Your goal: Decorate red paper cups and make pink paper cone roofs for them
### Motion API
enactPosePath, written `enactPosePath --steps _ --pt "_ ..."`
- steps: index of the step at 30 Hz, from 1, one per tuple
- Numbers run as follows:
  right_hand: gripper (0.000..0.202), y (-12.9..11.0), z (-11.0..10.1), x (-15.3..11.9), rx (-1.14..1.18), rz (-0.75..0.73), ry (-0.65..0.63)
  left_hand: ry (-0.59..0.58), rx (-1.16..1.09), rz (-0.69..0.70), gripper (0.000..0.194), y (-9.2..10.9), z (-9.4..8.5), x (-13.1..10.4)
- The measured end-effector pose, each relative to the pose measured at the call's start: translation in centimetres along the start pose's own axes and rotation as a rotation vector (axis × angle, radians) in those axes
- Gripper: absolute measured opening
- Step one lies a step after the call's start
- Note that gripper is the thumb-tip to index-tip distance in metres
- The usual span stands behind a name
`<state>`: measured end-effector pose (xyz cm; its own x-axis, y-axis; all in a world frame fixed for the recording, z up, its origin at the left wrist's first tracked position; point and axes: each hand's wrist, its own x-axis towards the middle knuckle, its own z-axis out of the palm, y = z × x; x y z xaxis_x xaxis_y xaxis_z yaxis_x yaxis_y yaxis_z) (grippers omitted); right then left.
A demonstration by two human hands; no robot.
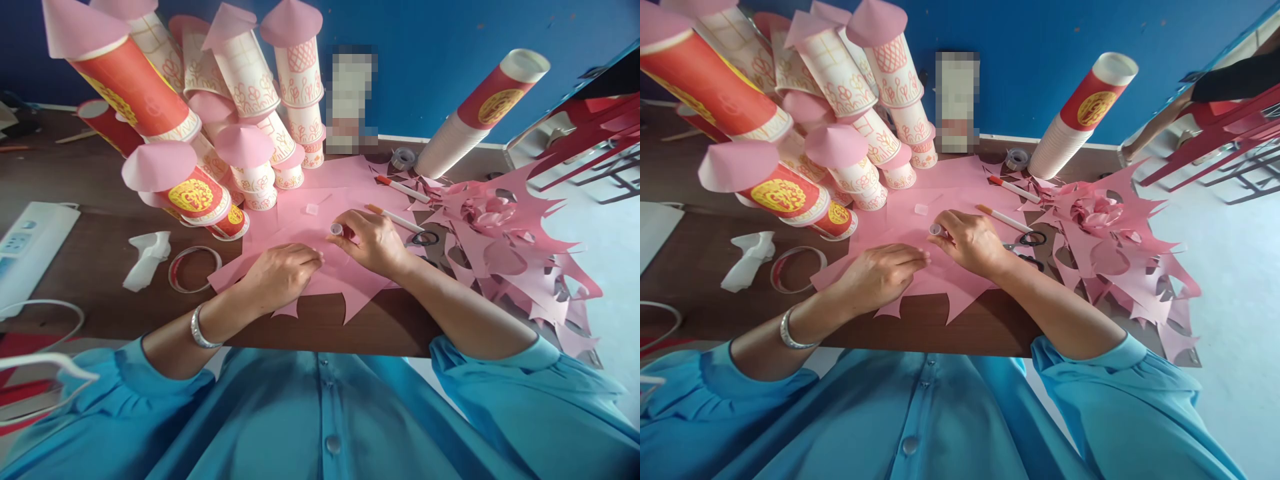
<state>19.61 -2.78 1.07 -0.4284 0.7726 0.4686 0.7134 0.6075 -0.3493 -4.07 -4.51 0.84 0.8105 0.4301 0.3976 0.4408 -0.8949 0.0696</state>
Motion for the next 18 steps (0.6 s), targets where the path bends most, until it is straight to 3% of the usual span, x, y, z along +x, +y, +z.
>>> enactPosePath --steps 6,12,15,18 --pt "0.013 0.4 -0.5 -0.1 -0.017 0.051 -0.018 -0.011 0.006 -0.017 0.032 -0.1 0.2 -0.2" --pt "0.013 0.6 -0.9 -0.3 -0.010 -0.010 0.031 -0.001 -0.003 -0.010 0.032 -0.1 0.2 0.0" --pt "0.018 0.8 -1.6 -0.3 0.102 0.033 0.177 0.014 -0.013 -0.005 0.031 0.0 0.2 0.0" --pt "0.021 1.3 -2.5 0.1 0.388 0.199 0.413 0.004 -0.007 -0.005 0.029 0.0 0.1 0.1"
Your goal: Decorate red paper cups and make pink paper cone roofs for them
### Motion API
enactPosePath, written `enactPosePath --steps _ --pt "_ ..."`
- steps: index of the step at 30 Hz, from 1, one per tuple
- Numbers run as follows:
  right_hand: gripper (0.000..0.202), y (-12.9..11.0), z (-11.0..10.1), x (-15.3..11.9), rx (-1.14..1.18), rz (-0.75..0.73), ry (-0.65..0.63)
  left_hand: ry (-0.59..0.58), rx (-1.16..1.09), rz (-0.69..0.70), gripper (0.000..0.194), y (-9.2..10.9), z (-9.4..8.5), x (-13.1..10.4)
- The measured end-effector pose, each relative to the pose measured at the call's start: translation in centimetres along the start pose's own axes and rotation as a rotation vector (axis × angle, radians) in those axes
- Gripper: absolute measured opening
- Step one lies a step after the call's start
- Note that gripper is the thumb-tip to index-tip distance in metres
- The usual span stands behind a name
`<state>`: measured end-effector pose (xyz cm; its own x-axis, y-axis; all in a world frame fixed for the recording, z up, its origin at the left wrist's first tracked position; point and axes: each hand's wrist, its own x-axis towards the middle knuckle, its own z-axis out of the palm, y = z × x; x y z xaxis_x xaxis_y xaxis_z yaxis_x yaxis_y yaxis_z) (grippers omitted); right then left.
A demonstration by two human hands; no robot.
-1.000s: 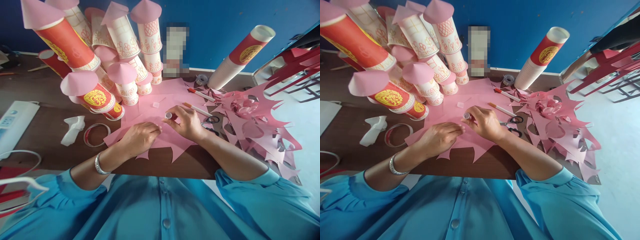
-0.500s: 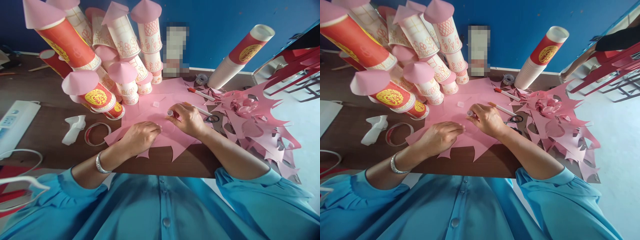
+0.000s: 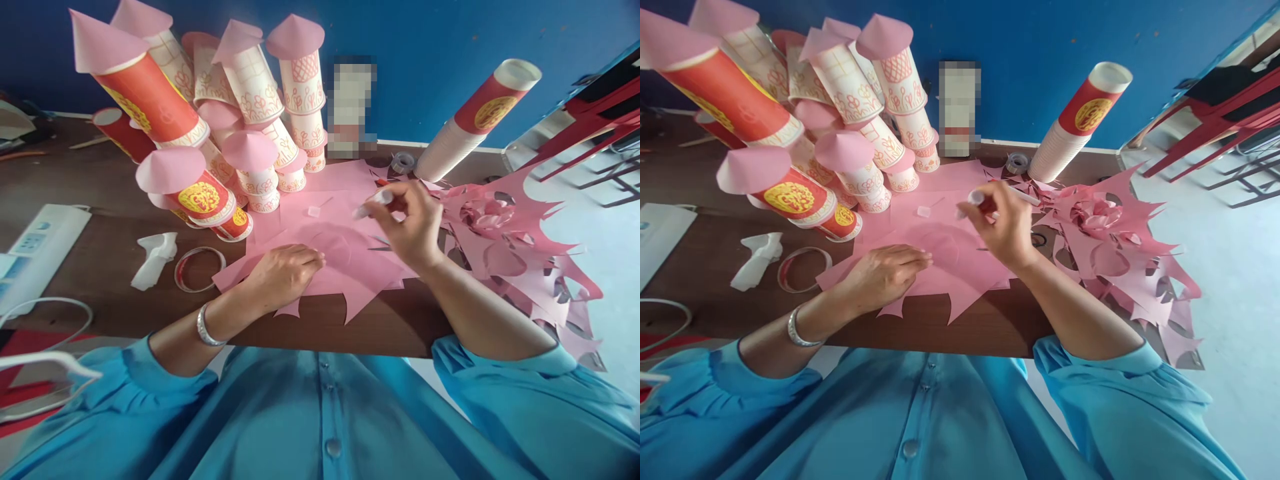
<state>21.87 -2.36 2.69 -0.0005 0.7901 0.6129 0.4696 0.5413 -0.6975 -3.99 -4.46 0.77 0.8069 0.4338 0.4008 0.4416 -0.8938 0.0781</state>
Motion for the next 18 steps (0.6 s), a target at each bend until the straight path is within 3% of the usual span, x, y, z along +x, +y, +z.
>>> enactPosePath --steps 4,8,12,18 --pt "0.034 1.4 -0.1 1.0 0.395 0.301 0.182 -0.033 0.010 -0.011 0.028 0.1 -0.1 0.0" --pt "0.043 2.5 0.7 0.7 0.442 0.362 0.122 -0.036 0.015 -0.008 0.029 0.2 -0.2 0.2" --pt "0.040 1.2 1.6 -0.6 0.292 0.306 -0.112 -0.052 0.008 -0.012 0.030 0.1 -0.2 0.2" --pt "0.036 -0.1 2.7 -1.9 -0.131 -0.048 -0.271 -0.065 0.008 -0.010 0.032 0.1 -0.3 0.4"
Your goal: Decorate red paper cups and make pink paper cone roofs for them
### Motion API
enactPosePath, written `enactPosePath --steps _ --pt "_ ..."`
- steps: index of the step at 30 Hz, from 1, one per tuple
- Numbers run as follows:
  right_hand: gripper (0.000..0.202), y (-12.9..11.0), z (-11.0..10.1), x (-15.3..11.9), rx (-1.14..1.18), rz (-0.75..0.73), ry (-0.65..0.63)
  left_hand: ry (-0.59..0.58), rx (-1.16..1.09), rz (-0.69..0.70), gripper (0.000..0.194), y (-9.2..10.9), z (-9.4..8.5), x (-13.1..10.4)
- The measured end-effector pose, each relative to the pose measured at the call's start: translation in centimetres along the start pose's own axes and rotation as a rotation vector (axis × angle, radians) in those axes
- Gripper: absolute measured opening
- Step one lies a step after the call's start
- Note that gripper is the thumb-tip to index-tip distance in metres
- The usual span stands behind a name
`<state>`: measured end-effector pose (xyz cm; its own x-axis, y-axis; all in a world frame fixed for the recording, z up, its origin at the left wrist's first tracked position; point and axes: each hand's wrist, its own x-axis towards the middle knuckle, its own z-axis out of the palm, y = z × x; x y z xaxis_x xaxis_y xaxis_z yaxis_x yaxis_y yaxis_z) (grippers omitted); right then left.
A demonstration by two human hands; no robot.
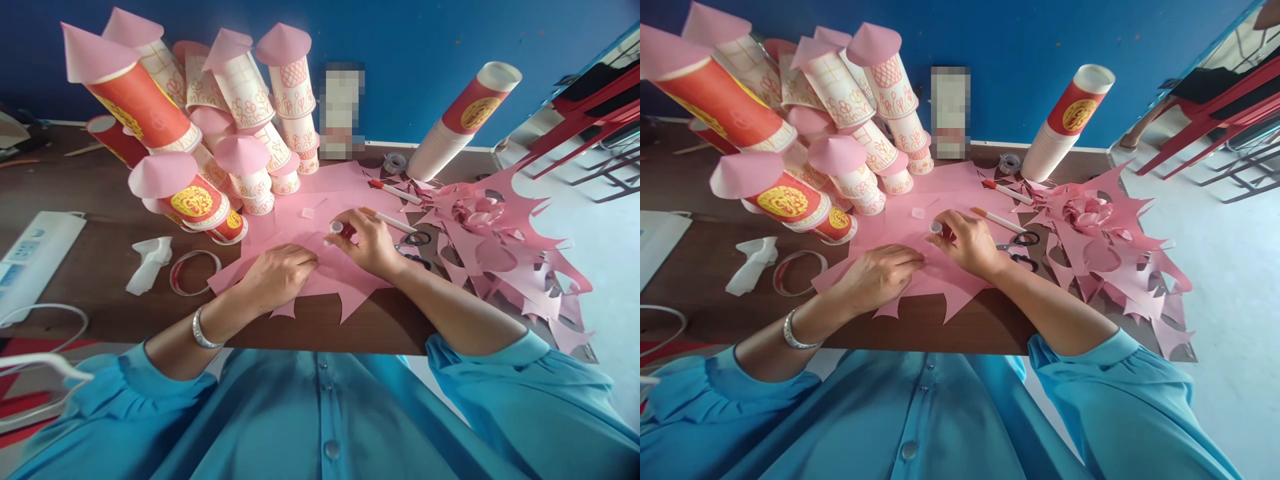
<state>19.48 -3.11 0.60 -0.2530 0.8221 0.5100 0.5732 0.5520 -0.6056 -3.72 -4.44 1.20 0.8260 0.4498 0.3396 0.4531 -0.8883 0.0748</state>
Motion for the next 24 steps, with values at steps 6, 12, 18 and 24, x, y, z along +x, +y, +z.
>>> enactPosePath --steps 6,12,18,24 --pt "0.033 0.23 0.74 0.03 -0.107 -0.108 -0.075 0.000 0.011 -0.001 0.031 0.02 -0.03 -0.03" --pt "0.028 -0.09 0.93 -0.16 -0.096 -0.133 -0.114 0.040 0.010 0.011 0.030 0.03 -0.06 0.09" --pt "0.030 -0.01 0.76 0.03 -0.130 -0.136 -0.143 0.025 0.019 0.014 0.030 0.06 -0.04 0.02" --pt "0.024 0.71 0.19 0.14 -0.223 -0.105 -0.108 0.013 0.001 0.002 0.033 -0.09 0.16 -0.27"
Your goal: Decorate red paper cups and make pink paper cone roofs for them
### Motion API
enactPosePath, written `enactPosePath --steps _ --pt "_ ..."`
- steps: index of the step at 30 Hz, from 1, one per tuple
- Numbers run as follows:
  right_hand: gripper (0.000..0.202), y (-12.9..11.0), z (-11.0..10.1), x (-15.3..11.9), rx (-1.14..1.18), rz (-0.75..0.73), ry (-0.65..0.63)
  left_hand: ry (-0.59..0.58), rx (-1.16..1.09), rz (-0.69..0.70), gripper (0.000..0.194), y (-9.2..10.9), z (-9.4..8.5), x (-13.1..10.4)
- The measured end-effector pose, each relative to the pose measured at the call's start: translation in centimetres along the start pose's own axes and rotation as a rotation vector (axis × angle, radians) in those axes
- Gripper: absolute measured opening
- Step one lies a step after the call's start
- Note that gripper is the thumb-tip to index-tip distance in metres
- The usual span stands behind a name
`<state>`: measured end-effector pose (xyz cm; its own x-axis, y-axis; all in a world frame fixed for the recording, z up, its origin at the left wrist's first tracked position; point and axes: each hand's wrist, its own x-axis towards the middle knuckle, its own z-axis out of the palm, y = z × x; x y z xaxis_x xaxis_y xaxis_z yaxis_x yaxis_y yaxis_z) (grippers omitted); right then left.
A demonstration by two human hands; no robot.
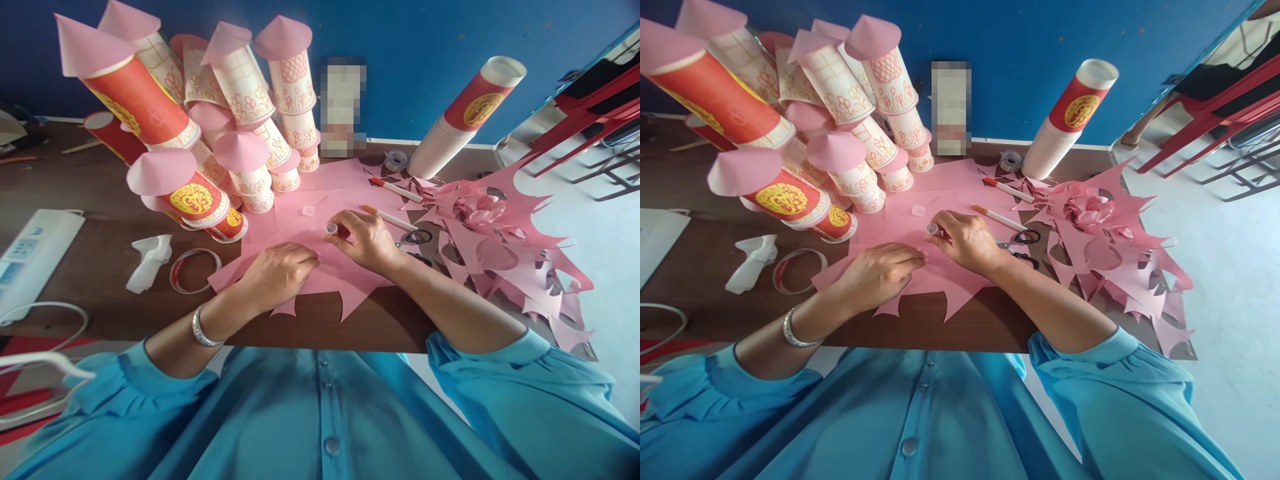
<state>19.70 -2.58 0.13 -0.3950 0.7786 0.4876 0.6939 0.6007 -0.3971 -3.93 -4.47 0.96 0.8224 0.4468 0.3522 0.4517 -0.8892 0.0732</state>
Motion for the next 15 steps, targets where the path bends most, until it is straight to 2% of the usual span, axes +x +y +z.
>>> enactPosePath --steps 8,15 --pt "0.018 0.5 -0.7 0.0 0.002 0.054 0.004 -0.018 -0.021 -0.019 0.033 0.0 0.0 0.0" --pt "0.025 0.6 -1.2 -0.2 0.073 0.055 0.048 -0.009 0.012 -0.027 0.032 0.1 -0.1 0.0"
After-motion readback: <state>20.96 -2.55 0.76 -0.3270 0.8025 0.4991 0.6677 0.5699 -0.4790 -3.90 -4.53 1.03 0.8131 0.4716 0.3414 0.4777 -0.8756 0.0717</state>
